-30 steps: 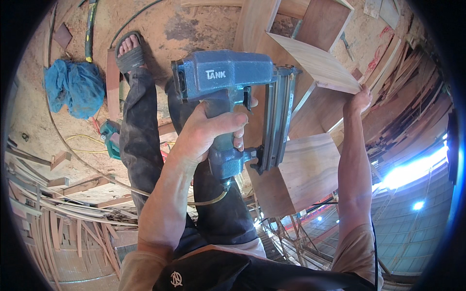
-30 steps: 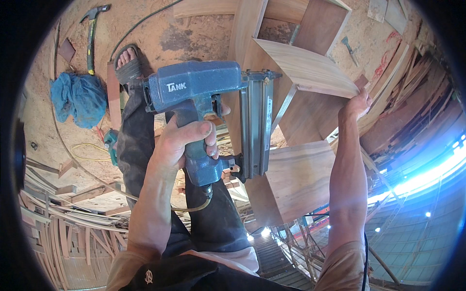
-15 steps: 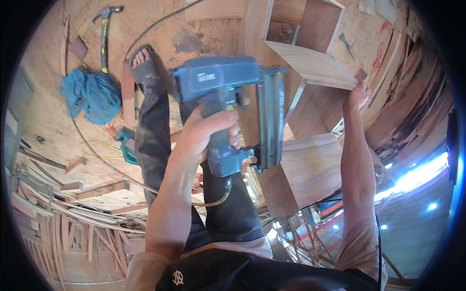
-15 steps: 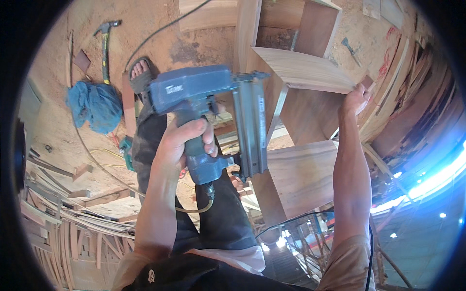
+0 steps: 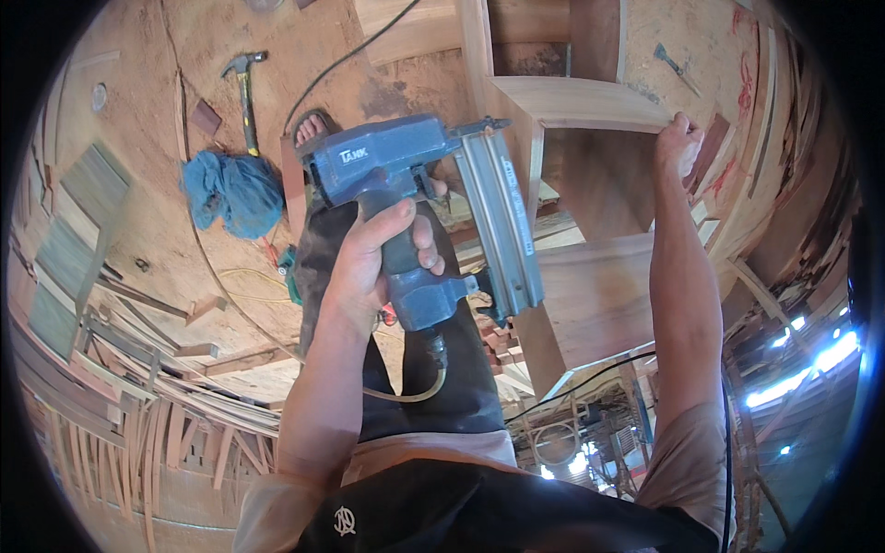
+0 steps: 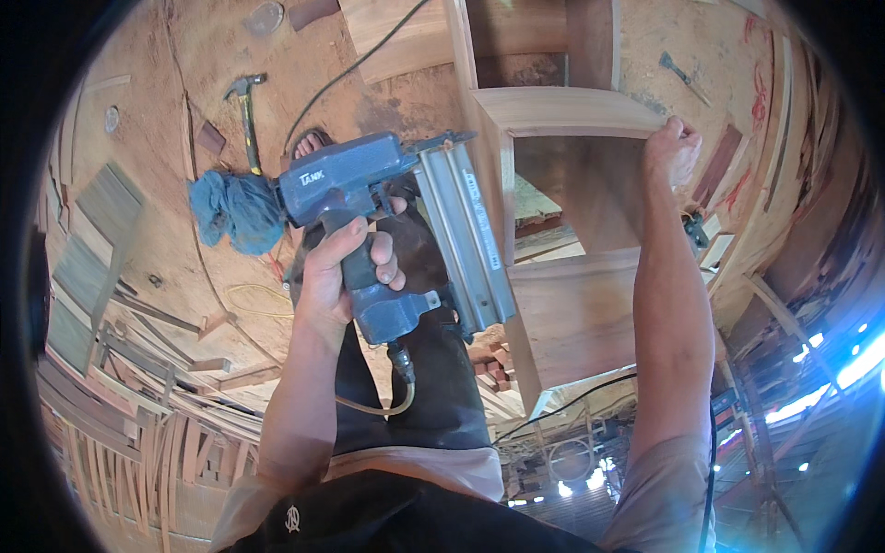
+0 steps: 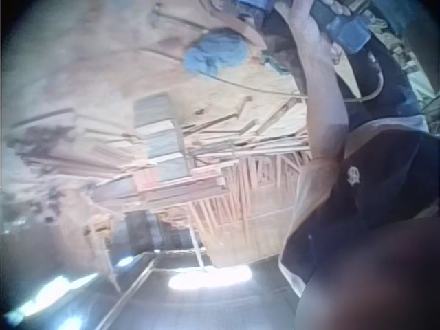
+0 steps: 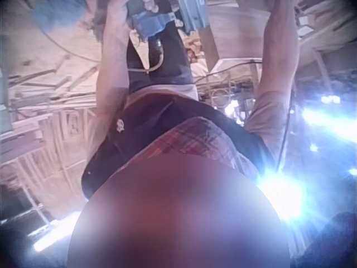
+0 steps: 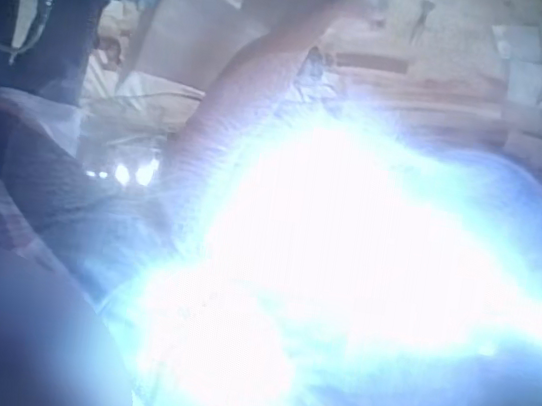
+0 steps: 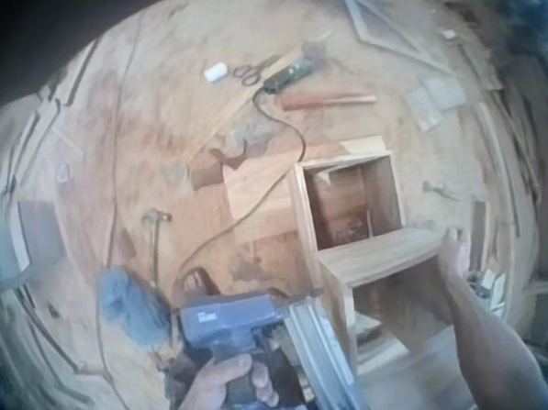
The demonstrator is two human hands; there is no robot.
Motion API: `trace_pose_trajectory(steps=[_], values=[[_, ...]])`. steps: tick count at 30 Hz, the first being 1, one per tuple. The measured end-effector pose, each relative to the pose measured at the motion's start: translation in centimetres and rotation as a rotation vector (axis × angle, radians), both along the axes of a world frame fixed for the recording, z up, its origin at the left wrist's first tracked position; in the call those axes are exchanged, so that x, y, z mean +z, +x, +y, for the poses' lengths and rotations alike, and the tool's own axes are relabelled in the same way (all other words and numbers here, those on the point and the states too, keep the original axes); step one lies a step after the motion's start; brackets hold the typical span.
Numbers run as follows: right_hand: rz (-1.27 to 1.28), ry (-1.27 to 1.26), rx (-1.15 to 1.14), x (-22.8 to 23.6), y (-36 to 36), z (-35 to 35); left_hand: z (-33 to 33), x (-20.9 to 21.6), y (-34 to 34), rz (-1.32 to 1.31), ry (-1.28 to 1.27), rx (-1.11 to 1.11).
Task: The person sands a wooden frame with an orbital sander, then uses a nail gun to attach a wooden panel to the frame. The person handles the frame and panel, aligning and securing them together.
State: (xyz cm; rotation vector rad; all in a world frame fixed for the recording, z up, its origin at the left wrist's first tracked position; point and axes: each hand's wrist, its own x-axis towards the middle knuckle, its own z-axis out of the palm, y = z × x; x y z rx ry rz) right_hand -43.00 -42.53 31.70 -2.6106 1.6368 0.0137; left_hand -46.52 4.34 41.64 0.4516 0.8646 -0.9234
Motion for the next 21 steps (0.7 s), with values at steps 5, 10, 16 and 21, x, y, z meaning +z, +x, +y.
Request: trace_pose_trajectory(steps=[5,10,16,21], values=[[0.022,-0.022,-0.019,0.5,0.4,0.7,-2.1,-0.9,-0.6,0.040,-0.065,0.061],[-0.012,0.024,-0.018,0.5,0.2,0.4,-2.3,-1.3,-0.5,0.047,-0.084,0.074],[-0.020,-0.018,0.032,0.1,-0.1,-0.1,-2.3,-0.8,-0.6,0.095,-0.070,0.080],[-0.037,0.035,0.017,-0.1,-0.1,-0.4,-2.4,-0.5,-0.6,0.076,-0.076,0.082]])
